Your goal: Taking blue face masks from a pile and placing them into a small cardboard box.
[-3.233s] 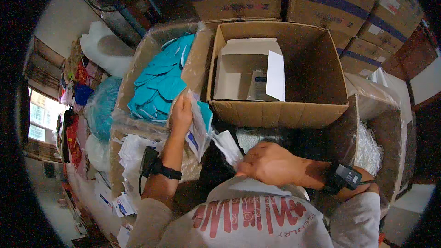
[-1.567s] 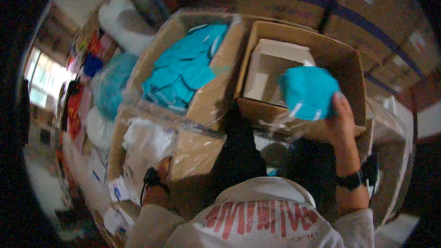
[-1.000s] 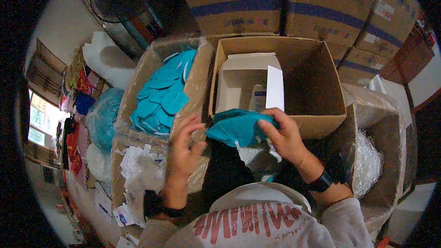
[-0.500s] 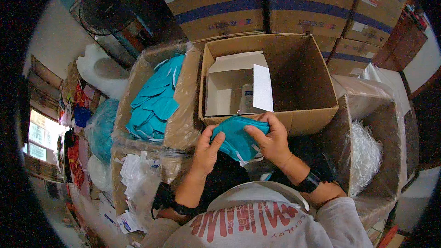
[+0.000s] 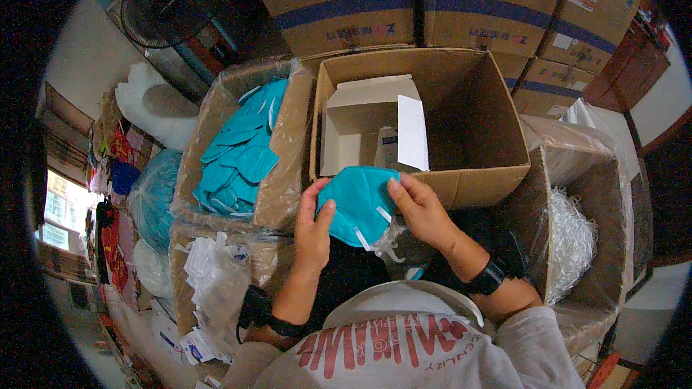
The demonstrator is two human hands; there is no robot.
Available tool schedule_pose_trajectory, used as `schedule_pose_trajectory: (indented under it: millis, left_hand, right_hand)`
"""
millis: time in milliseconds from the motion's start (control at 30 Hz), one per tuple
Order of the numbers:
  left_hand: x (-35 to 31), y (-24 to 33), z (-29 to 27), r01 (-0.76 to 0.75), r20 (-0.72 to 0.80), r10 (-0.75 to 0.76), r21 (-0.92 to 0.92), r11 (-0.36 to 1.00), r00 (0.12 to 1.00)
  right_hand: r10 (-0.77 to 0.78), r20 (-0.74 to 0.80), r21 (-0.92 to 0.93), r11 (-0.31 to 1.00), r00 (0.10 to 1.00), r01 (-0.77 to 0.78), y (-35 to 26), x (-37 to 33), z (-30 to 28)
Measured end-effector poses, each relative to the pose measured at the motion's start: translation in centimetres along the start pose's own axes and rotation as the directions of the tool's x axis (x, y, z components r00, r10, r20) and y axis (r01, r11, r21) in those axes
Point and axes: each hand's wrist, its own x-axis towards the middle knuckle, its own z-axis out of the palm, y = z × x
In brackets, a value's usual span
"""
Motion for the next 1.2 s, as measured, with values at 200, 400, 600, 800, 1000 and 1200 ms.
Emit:
schedule_pose_trajectory:
  millis: [200,400,600,800,1000,1200]
  left_hand:
    - [0.5,0.7,-1.5,-0.095,0.02,0.093,0.238,0.966,0.995]
    - [3.2,6.7,2.3,-0.588,0.399,0.438,0.635,0.502,0.805]
    - [3.9,6.3,3.6,-0.417,0.492,-0.043,0.776,0.473,0.869]
    - [4.8,5.4,1.3,-0.334,0.247,0.228,0.609,0.719,0.942]
    - [5.9,7.5,-3.5,-0.242,0.075,0.249,0.607,0.757,0.966]
    - [5.4,6.9,-5.8,-0.212,0.081,0.209,0.634,0.743,0.975]
  right_hand:
    - [-0.014,0.146,-0.039,0.999,0.989,0.02,0.2,0.1,1.0]
    - [-0.02,0.207,-0.302,0.95,0.978,0.083,0.8,0.4,1.0]
    - [0.103,0.317,-0.205,0.978,0.943,-0.038,-0.8,-0.3,1.5]
    - [0.178,0.603,-0.018,0.978,0.778,-0.21,0.8,-1.1,0.4]
    - [0.402,0.553,-0.08,0.897,0.73,-0.434,0.5,-1.4,-3.3]
    - [0.368,0.404,-0.021,0.919,0.838,-0.394,-0.1,-0.7,-3.8]
